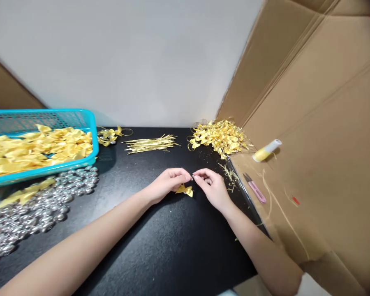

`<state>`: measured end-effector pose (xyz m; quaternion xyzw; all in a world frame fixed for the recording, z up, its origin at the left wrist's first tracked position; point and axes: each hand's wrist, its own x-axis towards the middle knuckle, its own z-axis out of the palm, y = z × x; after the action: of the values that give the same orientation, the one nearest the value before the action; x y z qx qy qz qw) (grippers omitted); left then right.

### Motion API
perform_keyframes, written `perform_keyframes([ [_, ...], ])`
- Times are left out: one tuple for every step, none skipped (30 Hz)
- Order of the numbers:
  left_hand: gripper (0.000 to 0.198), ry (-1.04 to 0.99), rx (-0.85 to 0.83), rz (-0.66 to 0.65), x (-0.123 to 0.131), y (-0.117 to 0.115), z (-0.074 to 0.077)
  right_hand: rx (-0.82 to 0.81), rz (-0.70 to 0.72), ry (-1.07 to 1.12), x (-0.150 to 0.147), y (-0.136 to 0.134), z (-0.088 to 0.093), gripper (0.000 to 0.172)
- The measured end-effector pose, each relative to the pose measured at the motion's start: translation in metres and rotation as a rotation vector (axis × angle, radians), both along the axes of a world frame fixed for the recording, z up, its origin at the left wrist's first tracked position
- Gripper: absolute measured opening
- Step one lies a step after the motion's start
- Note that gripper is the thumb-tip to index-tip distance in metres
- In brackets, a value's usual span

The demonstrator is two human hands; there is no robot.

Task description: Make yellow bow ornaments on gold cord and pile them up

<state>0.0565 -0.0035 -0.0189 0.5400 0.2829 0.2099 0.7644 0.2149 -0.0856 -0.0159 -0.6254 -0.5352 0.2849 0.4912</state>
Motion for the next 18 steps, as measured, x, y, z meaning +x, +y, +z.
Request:
perform_keyframes([
  [0.034, -0.022, -0.022, -0.009, 0.0, 0.001, -0.001, 0.029, 0.012, -0.012, -0.002, -0.001, -0.002, 0.009],
  [0.036, -0.048, -0.042, -0.018, 0.0, 0.001, -0.001, 0.064, 0.024, -0.033, -0.003, -0.002, -0.003, 0.006],
  [0.038, -0.075, -0.059, -0.025, 0.0, 0.001, -0.001, 0.101, 0.032, -0.058, -0.005, -0.004, -0.003, 0.006],
  [0.041, -0.099, -0.074, -0.031, 0.001, 0.001, 0.0, 0.137, 0.033, -0.085, -0.006, -0.005, -0.003, 0.009],
  [0.044, -0.118, -0.082, -0.037, 0.001, 0.001, 0.0, 0.17, 0.028, -0.108, -0.007, -0.007, -0.002, 0.013],
  [0.046, -0.129, -0.085, -0.044, 0.001, 0.0, 0.001, 0.2, 0.019, -0.13, -0.007, -0.008, -0.002, 0.017],
  [0.048, -0.129, -0.081, -0.052, 0.002, -0.001, 0.001, 0.23, 0.013, -0.153, -0.007, -0.009, -0.001, 0.021],
  [0.05, -0.121, -0.07, -0.061, 0.002, -0.002, 0.002, 0.261, 0.013, -0.18, -0.007, -0.01, 0.0, 0.024],
  [0.051, -0.109, -0.055, -0.071, 0.002, -0.003, 0.002, 0.293, 0.021, -0.213, -0.007, -0.011, 0.001, 0.026],
  [0.053, -0.096, -0.04, -0.081, 0.002, -0.004, 0.002, 0.325, 0.036, -0.254, -0.008, -0.012, 0.001, 0.027],
  [0.054, -0.086, -0.025, -0.089, 0.002, -0.005, 0.002, 0.356, 0.051, -0.297, -0.008, -0.013, 0.001, 0.028],
  [0.054, -0.078, -0.012, -0.098, 0.002, -0.006, 0.002, 0.384, 0.062, -0.339, -0.009, -0.013, 0.001, 0.026],
  [0.054, -0.073, -0.001, -0.106, 0.003, -0.008, 0.003, 0.408, 0.067, -0.377, -0.01, -0.013, 0.001, 0.021],
  [0.054, -0.071, 0.009, -0.113, 0.003, -0.009, 0.004, 0.428, 0.063, -0.41, -0.01, -0.013, 0.001, 0.013],
  [0.053, -0.067, 0.018, -0.117, 0.003, -0.011, 0.005, 0.442, 0.055, -0.434, -0.011, -0.013, 0.0, 0.005],
  [0.053, -0.06, 0.026, -0.117, 0.003, -0.012, 0.006, 0.447, 0.049, -0.449, -0.011, -0.013, 0.0, 0.006],
  [0.052, -0.054, 0.035, -0.116, 0.003, -0.012, 0.007, 0.445, 0.045, -0.457, -0.01, -0.013, 0.0, 0.011],
  [0.05, -0.046, 0.048, -0.115, 0.003, -0.013, 0.009, 0.435, 0.043, -0.459, -0.009, -0.013, 0.001, 0.014],
])
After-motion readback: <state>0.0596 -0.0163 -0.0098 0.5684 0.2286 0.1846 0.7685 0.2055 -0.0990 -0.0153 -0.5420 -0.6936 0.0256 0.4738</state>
